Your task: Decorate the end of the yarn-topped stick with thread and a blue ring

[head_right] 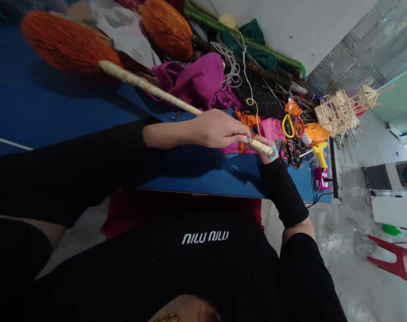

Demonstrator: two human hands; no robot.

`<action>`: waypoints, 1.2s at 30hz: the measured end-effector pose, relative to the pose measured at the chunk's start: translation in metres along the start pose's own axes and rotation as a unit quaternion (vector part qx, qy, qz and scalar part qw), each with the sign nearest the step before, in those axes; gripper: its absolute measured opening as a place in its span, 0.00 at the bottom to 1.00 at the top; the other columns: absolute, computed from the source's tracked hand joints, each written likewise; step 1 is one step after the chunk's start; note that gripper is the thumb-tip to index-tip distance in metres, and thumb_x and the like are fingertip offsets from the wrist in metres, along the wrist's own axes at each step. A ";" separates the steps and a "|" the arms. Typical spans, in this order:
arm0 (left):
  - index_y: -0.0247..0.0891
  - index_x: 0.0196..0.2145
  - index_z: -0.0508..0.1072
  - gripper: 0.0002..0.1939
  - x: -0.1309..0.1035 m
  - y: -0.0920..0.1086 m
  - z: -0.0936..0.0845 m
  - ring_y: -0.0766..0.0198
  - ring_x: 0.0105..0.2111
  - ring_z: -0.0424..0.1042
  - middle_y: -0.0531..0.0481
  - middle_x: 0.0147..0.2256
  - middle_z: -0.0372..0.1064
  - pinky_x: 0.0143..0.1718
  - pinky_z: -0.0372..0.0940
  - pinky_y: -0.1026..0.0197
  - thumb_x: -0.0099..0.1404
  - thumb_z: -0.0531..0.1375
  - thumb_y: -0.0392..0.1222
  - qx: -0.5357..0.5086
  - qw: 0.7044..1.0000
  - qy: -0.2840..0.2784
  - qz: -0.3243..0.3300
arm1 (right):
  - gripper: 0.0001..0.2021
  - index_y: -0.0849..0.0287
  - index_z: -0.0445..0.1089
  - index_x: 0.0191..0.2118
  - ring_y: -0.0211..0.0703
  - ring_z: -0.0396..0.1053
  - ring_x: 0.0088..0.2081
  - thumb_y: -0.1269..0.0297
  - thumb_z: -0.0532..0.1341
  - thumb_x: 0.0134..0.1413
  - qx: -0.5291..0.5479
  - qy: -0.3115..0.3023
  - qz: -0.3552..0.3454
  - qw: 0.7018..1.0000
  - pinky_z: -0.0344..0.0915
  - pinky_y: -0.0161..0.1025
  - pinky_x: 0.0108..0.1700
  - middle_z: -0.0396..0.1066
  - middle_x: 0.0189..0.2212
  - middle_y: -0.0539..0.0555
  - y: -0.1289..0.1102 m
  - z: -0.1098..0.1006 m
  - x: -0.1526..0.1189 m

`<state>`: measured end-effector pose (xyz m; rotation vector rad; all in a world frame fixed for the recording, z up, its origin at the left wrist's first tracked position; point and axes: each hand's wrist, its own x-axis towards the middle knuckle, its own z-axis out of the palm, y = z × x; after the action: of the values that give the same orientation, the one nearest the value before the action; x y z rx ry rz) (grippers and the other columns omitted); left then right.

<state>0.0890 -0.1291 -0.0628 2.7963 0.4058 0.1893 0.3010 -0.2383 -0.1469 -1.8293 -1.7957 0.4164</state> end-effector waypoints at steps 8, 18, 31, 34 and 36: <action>0.46 0.42 0.79 0.18 0.003 -0.005 0.014 0.63 0.34 0.76 0.54 0.37 0.81 0.30 0.52 0.61 0.74 0.50 0.50 0.001 0.999 -0.040 0.031 | 0.28 0.58 0.74 0.24 0.35 0.64 0.24 0.33 0.69 0.45 0.200 -0.162 -0.007 0.966 0.64 0.36 0.30 0.70 0.20 0.49 -0.012 -0.051 0.031; 0.47 0.53 0.78 0.20 0.008 -0.003 0.024 0.60 0.38 0.78 0.51 0.43 0.82 0.31 0.53 0.60 0.76 0.48 0.50 0.057 0.997 -0.059 0.013 | 0.27 0.57 0.68 0.20 0.34 0.60 0.24 0.39 0.63 0.55 0.181 -0.010 -0.012 0.983 0.61 0.37 0.32 0.65 0.18 0.48 -0.041 -0.037 0.018; 0.48 0.54 0.78 0.20 0.008 -0.011 0.021 0.59 0.41 0.79 0.52 0.46 0.82 0.34 0.57 0.61 0.74 0.51 0.51 0.022 0.997 -0.077 0.017 | 0.25 0.57 0.68 0.23 0.36 0.61 0.25 0.44 0.57 0.64 0.073 0.063 -0.070 0.993 0.58 0.36 0.31 0.64 0.20 0.48 -0.041 -0.029 0.009; 0.45 0.54 0.78 0.19 0.007 -0.011 0.020 0.59 0.42 0.79 0.51 0.46 0.82 0.35 0.57 0.61 0.75 0.52 0.48 0.017 0.998 -0.063 0.017 | 0.22 0.57 0.71 0.27 0.36 0.62 0.26 0.48 0.56 0.67 -0.026 0.076 -0.081 0.993 0.57 0.36 0.32 0.67 0.22 0.49 -0.047 -0.036 0.001; 0.45 0.54 0.78 0.19 0.007 -0.012 0.022 0.59 0.42 0.79 0.51 0.47 0.82 0.35 0.57 0.60 0.75 0.52 0.48 0.023 0.999 -0.044 0.012 | 0.19 0.57 0.74 0.32 0.37 0.64 0.28 0.51 0.56 0.68 -0.123 0.088 -0.074 0.986 0.56 0.36 0.32 0.71 0.27 0.51 -0.055 -0.040 -0.011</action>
<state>0.0966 -0.1223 -0.0865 2.8424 0.3609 0.0621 0.2777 -0.2571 -0.0849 -1.8114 -1.9098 -0.0244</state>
